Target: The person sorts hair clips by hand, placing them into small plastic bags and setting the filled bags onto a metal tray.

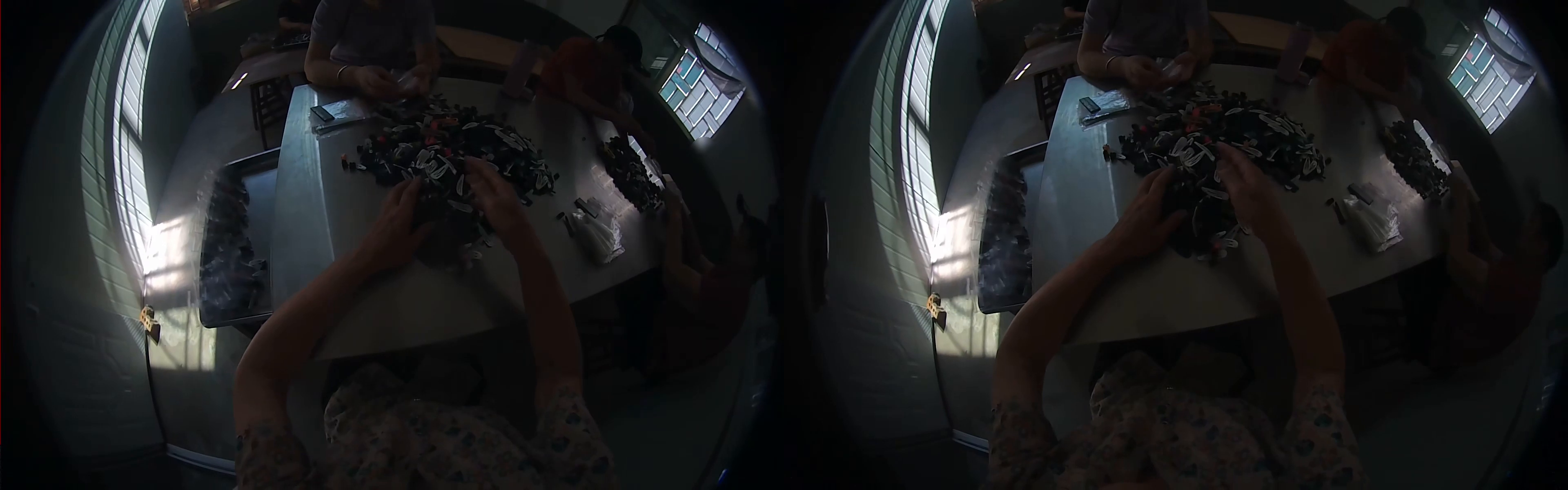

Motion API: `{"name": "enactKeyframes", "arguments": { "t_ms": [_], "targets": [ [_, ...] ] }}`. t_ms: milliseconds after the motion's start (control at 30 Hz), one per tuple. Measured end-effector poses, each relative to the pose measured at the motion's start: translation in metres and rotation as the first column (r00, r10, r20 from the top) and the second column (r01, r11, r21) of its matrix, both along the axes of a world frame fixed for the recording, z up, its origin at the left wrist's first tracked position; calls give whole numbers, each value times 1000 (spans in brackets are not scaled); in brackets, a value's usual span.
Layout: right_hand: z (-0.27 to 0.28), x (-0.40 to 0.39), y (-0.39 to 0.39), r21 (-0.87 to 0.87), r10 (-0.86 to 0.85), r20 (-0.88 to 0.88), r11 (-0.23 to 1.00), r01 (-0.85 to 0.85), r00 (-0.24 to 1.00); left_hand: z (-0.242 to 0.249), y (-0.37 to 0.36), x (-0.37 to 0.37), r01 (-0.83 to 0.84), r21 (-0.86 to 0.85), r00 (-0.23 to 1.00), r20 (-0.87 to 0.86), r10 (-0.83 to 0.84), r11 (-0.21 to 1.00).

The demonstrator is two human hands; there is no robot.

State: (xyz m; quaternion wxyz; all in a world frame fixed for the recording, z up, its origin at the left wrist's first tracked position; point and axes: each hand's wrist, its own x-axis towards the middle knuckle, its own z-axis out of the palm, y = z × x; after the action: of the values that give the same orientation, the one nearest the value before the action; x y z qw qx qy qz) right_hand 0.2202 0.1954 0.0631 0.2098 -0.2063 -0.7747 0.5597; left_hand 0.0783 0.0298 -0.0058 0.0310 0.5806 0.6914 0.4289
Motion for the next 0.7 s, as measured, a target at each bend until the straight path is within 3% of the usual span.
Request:
{"name": "enactKeyframes", "arguments": {
  "t_ms": [33, 100, 133, 167, 200, 267, 300, 367, 467, 500, 567, 633, 700],
  "targets": [
    [-9, 3, -1, 2, -2, 6, 1000, 2, 1000, 1, 0, 1, -3, 10, 1000, 24, 3, 1000],
    [-40, 10, -3, 240, 20, 127, 970, -50, 992, -1, 2, 4, 2, 18, 998, 56, -3, 1000],
    [-56, 9, -8, 239, 9, 130, 970, -40, 991, -4, 3, 3, -9, 41, 998, 68, 7, 999],
    [-73, 2, -18, 556, -60, 59, 831, 17, 996, -6, 6, 3, -13, 66, 997, 80, 8, 998],
    [-83, -3, -28, 802, -107, -24, 592, 83, 994, -10, 8, 4, 12, 65, 996, 84, -17, 998],
    [-81, -24, -40, 716, -66, -197, 672, 190, 978, -15, 10, 2, -4, 51, 998, 55, 1, 999],
    [-82, -34, -36, 715, -96, -199, 667, 211, 975, -15, 11, 2, 26, 50, 998, 54, -29, 998],
    [-82, -48, -23, 561, -6, -283, 810, 171, 959, -7, 7, 1, 9, 36, 994, 105, -13, 999],
    [-65, -37, -20, 416, 45, -402, 899, 139, 914, 10, -1, 2, -45, -63, 998, 45, 48, 997],
    [-59, -31, -18, 416, 39, -401, 898, 144, 915, 10, -1, 1, -39, -64, 998, 47, 43, 997],
    [-52, -5, -3, 459, -98, -253, 864, 209, 962, 8, -2, 0, -202, 5, 974, -104, 201, 979],
    [-46, 20, 30, 348, -163, -229, 907, 237, 960, 9, -3, -3, -208, 22, 974, -82, 209, 978],
    [-48, 54, 69, 466, -294, -203, 810, 357, 934, 13, -2, -6, -210, 48, 975, -63, 212, 977]
  ]
}}
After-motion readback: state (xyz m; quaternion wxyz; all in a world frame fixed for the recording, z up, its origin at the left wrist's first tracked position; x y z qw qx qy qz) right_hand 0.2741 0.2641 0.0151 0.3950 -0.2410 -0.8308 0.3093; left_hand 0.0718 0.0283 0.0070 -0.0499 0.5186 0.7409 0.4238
